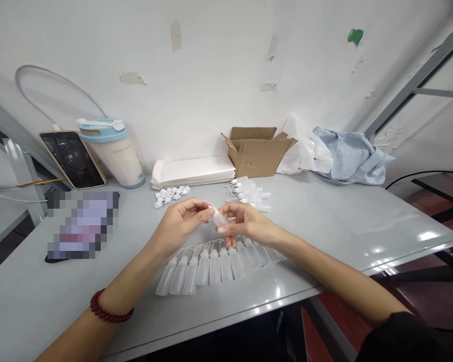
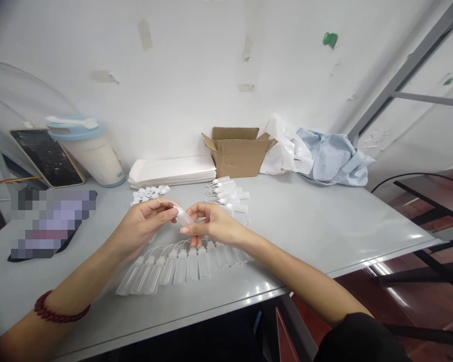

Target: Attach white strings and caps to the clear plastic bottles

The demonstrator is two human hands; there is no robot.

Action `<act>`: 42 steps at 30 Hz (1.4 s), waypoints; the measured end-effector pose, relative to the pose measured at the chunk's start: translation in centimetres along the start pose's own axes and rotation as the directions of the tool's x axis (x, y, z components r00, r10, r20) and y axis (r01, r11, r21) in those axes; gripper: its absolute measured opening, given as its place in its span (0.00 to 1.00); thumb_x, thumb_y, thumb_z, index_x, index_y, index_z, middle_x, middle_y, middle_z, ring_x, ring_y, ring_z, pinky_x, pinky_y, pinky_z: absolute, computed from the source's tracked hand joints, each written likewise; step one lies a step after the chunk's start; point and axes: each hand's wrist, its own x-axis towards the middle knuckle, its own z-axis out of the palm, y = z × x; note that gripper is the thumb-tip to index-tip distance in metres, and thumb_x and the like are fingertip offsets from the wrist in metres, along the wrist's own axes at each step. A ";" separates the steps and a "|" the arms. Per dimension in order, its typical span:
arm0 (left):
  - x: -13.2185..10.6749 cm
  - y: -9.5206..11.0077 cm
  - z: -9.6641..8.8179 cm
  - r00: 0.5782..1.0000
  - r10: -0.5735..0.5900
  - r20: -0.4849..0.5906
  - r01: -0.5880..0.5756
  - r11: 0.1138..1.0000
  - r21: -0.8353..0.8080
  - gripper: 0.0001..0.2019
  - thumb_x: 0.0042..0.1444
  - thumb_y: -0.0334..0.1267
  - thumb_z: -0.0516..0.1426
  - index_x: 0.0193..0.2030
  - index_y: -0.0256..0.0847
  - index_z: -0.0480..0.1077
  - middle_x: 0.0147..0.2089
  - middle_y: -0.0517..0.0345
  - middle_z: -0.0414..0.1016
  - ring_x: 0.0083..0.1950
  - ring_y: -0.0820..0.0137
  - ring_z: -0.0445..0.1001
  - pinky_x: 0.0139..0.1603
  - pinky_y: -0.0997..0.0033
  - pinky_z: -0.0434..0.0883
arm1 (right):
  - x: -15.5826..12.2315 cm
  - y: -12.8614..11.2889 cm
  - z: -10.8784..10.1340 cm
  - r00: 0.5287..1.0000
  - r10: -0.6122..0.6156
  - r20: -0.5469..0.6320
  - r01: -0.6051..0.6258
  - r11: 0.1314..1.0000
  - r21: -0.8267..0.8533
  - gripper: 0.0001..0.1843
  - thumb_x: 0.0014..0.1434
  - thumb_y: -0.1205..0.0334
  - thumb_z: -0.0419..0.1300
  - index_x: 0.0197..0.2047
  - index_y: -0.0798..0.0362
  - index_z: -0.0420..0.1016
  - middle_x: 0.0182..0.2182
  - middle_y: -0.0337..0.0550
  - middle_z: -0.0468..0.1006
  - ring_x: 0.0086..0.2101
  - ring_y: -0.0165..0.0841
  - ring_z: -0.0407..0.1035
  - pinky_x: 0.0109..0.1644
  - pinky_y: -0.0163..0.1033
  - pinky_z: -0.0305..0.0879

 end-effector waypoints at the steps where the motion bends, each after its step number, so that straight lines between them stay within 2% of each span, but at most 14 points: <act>1: 0.0 0.0 0.0 1.000 0.005 -0.002 -0.005 1.000 0.020 0.10 0.47 0.43 0.65 0.33 0.40 0.76 0.33 0.58 0.74 0.36 0.69 0.70 0.41 0.69 0.67 | 0.0 0.1 0.0 1.000 -0.001 0.010 0.001 1.000 -0.003 0.18 0.47 0.59 0.69 0.37 0.57 0.68 0.27 0.35 0.71 0.20 0.25 0.70 0.22 0.31 0.66; 6: 0.1 0.3 -0.2 1.000 0.016 -0.011 -0.014 0.993 0.114 0.11 0.48 0.43 0.64 0.35 0.40 0.76 0.33 0.57 0.76 0.39 0.65 0.72 0.42 0.67 0.68 | 0.2 0.6 -0.4 0.999 0.001 0.050 -0.002 1.000 0.014 0.16 0.50 0.58 0.67 0.37 0.59 0.71 0.28 0.39 0.74 0.21 0.26 0.72 0.23 0.31 0.67; 11: 0.1 0.1 -0.4 0.999 0.048 0.003 -0.048 0.998 0.028 0.14 0.47 0.41 0.64 0.40 0.40 0.74 0.37 0.55 0.76 0.43 0.65 0.73 0.45 0.67 0.69 | 0.2 0.7 -0.5 0.993 -0.001 0.120 -0.006 0.998 0.055 0.13 0.54 0.58 0.64 0.38 0.59 0.72 0.32 0.43 0.77 0.24 0.27 0.73 0.25 0.32 0.67; 14: 0.0 -0.1 -0.4 0.999 0.045 0.002 -0.045 0.999 0.015 0.14 0.48 0.41 0.64 0.42 0.41 0.73 0.38 0.55 0.76 0.44 0.65 0.73 0.46 0.67 0.69 | 0.1 0.5 -0.5 0.989 -0.019 0.144 0.016 1.000 0.022 0.13 0.56 0.56 0.61 0.36 0.59 0.73 0.31 0.43 0.77 0.25 0.28 0.73 0.25 0.31 0.67; 20: 0.1 0.0 -0.2 0.999 0.041 0.030 -0.046 0.981 0.190 0.10 0.51 0.44 0.61 0.33 0.40 0.74 0.34 0.57 0.75 0.39 0.66 0.73 0.43 0.67 0.68 | 0.1 0.3 -0.8 0.996 -0.012 0.091 0.023 0.993 -0.115 0.14 0.57 0.56 0.61 0.41 0.58 0.75 0.36 0.46 0.78 0.26 0.27 0.72 0.24 0.30 0.62; 23: 0.2 0.1 0.0 1.000 0.029 -0.007 -0.027 0.971 0.236 0.10 0.50 0.45 0.61 0.31 0.40 0.74 0.33 0.56 0.76 0.36 0.66 0.72 0.40 0.67 0.68 | 0.1 0.4 -0.6 1.000 -0.007 -0.015 0.004 0.973 -0.229 0.17 0.54 0.55 0.64 0.43 0.58 0.73 0.31 0.44 0.76 0.25 0.27 0.70 0.24 0.31 0.62; 26: 0.2 0.4 0.1 0.998 0.021 -0.058 -0.006 0.965 0.260 0.09 0.48 0.44 0.63 0.29 0.41 0.75 0.32 0.56 0.76 0.34 0.66 0.72 0.37 0.68 0.68 | 0.2 0.7 -0.4 0.988 -0.118 -0.103 0.067 0.911 -0.407 0.17 0.52 0.57 0.66 0.42 0.57 0.73 0.26 0.39 0.73 0.24 0.26 0.66 0.26 0.32 0.63; 29: 0.1 0.6 0.1 0.998 -0.007 -0.055 0.022 0.965 0.263 0.09 0.48 0.45 0.62 0.28 0.41 0.75 0.29 0.57 0.75 0.31 0.67 0.71 0.31 0.70 0.67 | 0.2 1.0 -0.4 0.952 -0.286 -0.109 0.178 0.807 -0.564 0.12 0.57 0.57 0.61 0.42 0.55 0.74 0.30 0.42 0.73 0.27 0.28 0.66 0.29 0.35 0.66; 34: 0.3 0.1 -0.1 0.993 -0.120 -0.018 0.120 0.957 0.264 0.17 0.51 0.52 0.59 0.25 0.38 0.74 0.26 0.54 0.74 0.26 0.68 0.71 0.27 0.69 0.68 | 0.1 1.3 -0.8 0.865 -0.494 -0.086 0.294 0.639 -0.710 0.13 0.62 0.55 0.55 0.47 0.52 0.73 0.37 0.48 0.73 0.34 0.34 0.68 0.34 0.40 0.69; 36: 0.4 -0.2 -0.1 0.983 -0.179 0.033 0.168 0.964 0.205 0.20 0.51 0.55 0.58 0.24 0.37 0.73 0.26 0.53 0.74 0.25 0.69 0.71 0.27 0.68 0.69 | 0.1 1.4 -0.9 0.836 -0.545 -0.060 0.330 0.588 -0.739 0.13 0.63 0.55 0.54 0.47 0.52 0.72 0.38 0.49 0.73 0.34 0.34 0.67 0.34 0.41 0.69; 38: 0.4 -0.3 -0.1 0.980 -0.191 0.062 0.178 0.969 0.168 0.22 0.51 0.56 0.58 0.24 0.37 0.73 0.24 0.54 0.72 0.23 0.70 0.69 0.25 0.69 0.69 | 0.1 1.4 -0.9 0.821 -0.570 -0.035 0.353 0.555 -0.754 0.13 0.64 0.55 0.53 0.47 0.52 0.72 0.35 0.48 0.73 0.31 0.33 0.66 0.34 0.41 0.67; 42: 0.2 0.0 0.0 0.996 -0.082 0.027 0.073 0.969 0.234 0.19 0.51 0.53 0.59 0.20 0.38 0.72 0.22 0.58 0.70 0.21 0.73 0.66 0.24 0.72 0.66 | 0.0 1.0 -0.8 0.833 -0.551 -0.059 0.317 0.562 -0.764 0.13 0.64 0.54 0.53 0.42 0.54 0.73 0.26 0.42 0.70 0.26 0.30 0.63 0.32 0.38 0.62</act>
